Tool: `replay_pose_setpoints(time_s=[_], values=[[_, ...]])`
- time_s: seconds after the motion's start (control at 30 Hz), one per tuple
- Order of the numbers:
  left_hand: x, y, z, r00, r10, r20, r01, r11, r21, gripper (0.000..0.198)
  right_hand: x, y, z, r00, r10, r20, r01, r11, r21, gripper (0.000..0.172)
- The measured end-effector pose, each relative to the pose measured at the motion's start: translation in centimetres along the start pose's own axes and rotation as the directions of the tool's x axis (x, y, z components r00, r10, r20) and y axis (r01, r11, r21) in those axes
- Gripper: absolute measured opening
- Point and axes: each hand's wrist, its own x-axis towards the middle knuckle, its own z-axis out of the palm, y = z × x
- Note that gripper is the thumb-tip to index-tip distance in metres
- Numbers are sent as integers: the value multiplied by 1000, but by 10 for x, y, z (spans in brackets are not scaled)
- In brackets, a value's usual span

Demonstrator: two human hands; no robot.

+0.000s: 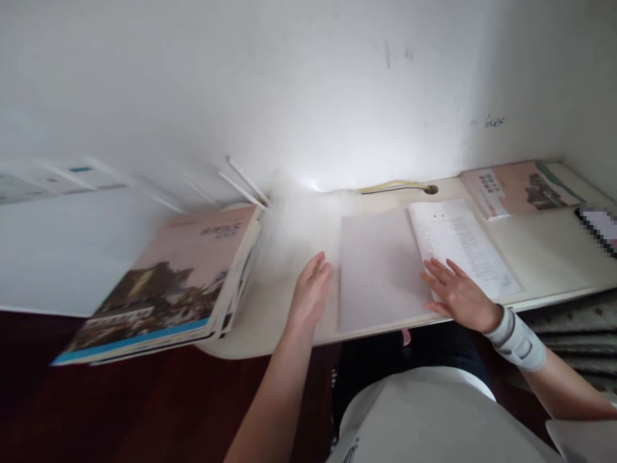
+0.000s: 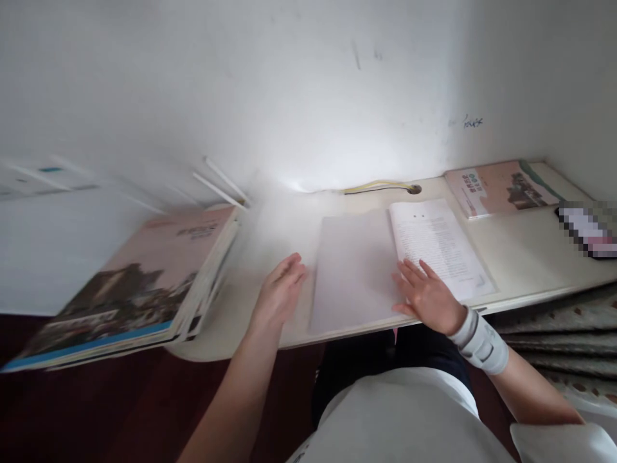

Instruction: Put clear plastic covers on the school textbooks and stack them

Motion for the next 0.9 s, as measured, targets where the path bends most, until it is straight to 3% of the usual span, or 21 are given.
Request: replay_pose_setpoints(time_s=[0.13,0.27,0.37,0.47,0.53,0.7,0.8,0.87,0.9], values=[[1,14,-19,963,-215,163,236,964,-123,22,4,-23,20,999,16,48,-14,999,-39,59],[5,18,-21,931,-290,221,300,954,-11,32,-1,-24,33,1000,25,-8,-25,998,-65,63],[12,14,-22,960,-209,185,175,968,182,38,-4,-23,36,999,19,-36,-22,997,-73,62],[20,11,-24,991,50,125,-98,901,422,41,-4,-25,37,998,14,-54,-18,997,-80,61],[24,9,-24,984,137,116,-177,850,496,43,-3,-26,38,998,10,-68,-16,996,-84,61],[21,8,-20,980,-16,199,-76,892,445,43,-3,-27,38,995,33,-90,-39,997,-63,62],[14,10,-15,957,-91,275,-63,861,504,22,-3,-28,37,996,33,-84,-38,998,-52,61],[9,11,-13,956,-89,280,-76,846,528,5,-1,-30,36,996,45,-73,-49,997,-56,60],[7,11,-12,959,-72,272,-89,840,535,6,-1,-31,35,997,53,-64,-57,996,-64,60]])
